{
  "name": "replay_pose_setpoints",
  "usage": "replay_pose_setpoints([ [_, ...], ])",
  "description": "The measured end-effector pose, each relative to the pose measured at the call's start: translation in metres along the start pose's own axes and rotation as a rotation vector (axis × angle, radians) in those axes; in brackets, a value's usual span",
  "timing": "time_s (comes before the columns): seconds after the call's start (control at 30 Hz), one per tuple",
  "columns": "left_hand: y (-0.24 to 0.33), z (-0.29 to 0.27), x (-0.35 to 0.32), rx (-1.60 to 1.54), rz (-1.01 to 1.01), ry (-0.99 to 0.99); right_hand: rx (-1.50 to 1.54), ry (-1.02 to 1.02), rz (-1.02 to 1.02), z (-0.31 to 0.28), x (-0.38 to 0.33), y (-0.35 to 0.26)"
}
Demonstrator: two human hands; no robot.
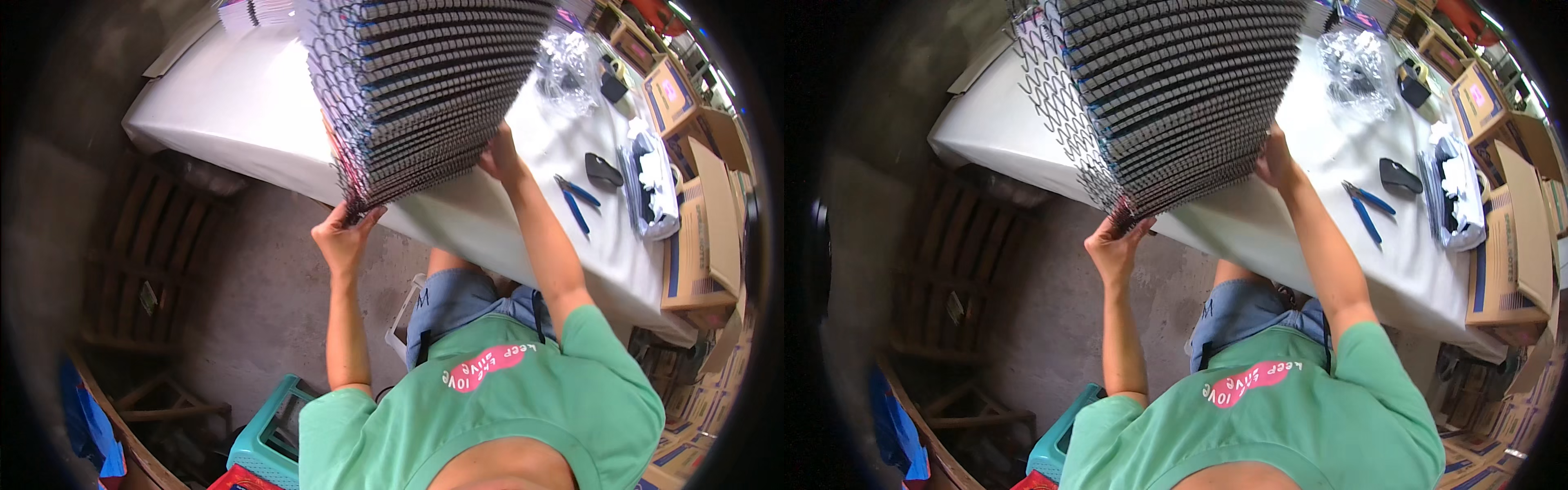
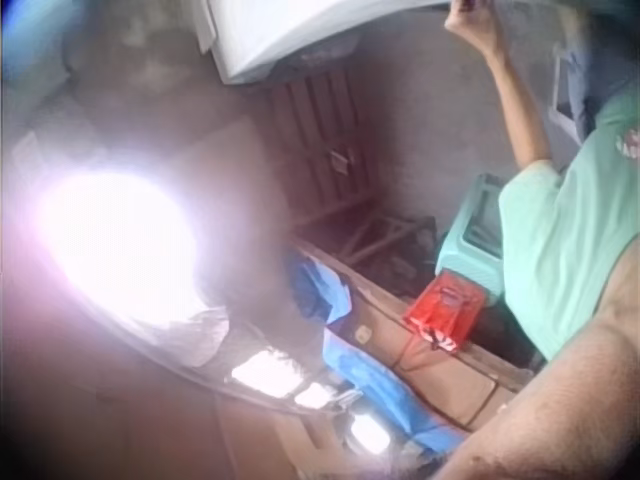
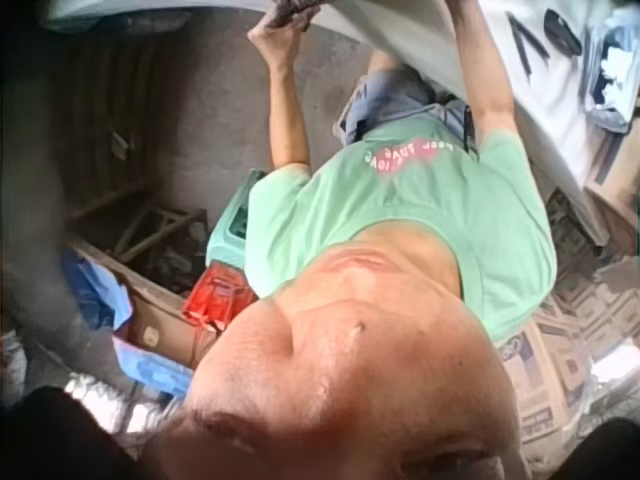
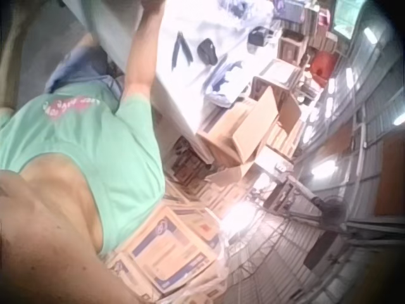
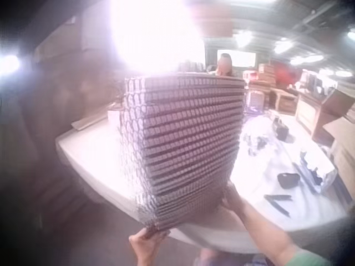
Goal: The person uses shears to trim the ends of spiral bindings on a stack of notebooks, then picks up the stack and organizes them on a table.
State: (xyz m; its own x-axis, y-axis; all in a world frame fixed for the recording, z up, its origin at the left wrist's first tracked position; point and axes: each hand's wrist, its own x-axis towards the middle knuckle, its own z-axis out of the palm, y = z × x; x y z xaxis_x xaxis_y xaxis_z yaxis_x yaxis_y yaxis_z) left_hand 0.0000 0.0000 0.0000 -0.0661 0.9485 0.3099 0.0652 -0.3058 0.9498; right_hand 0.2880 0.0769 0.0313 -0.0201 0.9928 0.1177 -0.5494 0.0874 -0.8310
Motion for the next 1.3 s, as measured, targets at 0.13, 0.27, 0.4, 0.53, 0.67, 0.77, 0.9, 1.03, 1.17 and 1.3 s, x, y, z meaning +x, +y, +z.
replay_pose_setpoints([
  [0.13, 0.018, 0.04, -0.036, 0.135, -0.002, 0.239, -0.022, -0.12, 0.219, -0.028, 0.017, -0.001],
  [0.27, 0.02, 0.062, -0.046, 0.205, 0.06, 0.335, -0.081, -0.075, 0.256, -0.013, 0.018, -0.021],
  [0.4, 0.038, 0.049, -0.045, 0.384, 0.089, 0.203, -0.409, -0.099, 0.035, -0.043, 0.006, -0.021],
  [0.53, 0.053, 0.036, -0.041, 0.552, 0.05, 0.128, -1.515, 0.162, -0.269, -0.03, -0.056, -0.086],
  [0.67, 0.04, 0.044, -0.045, 0.456, 0.146, 0.207, -1.936, 0.292, -0.1, -0.066, -0.16, -0.111],
  [0.77, 0.031, 0.046, -0.048, 0.536, 0.159, 0.255, -2.144, 0.417, 0.224, -0.064, -0.193, -0.091],
  [0.9, 0.027, 0.051, -0.046, 0.662, 0.311, 0.299, -2.145, 0.411, 0.064, -0.086, -0.198, -0.078],
  [1.03, 0.029, 0.05, -0.045, 0.715, 0.329, 0.303, -1.902, 0.342, -0.2, -0.106, -0.208, -0.081],
  [1.17, 0.036, 0.037, -0.048, 0.406, 0.131, 0.124, -2.057, 0.458, 0.022, -0.078, -0.214, -0.084],
  [1.3, 0.009, 0.026, -0.059, 0.042, -0.015, 0.15, -1.51, 0.372, -0.423, -0.017, -0.206, -0.061],
])
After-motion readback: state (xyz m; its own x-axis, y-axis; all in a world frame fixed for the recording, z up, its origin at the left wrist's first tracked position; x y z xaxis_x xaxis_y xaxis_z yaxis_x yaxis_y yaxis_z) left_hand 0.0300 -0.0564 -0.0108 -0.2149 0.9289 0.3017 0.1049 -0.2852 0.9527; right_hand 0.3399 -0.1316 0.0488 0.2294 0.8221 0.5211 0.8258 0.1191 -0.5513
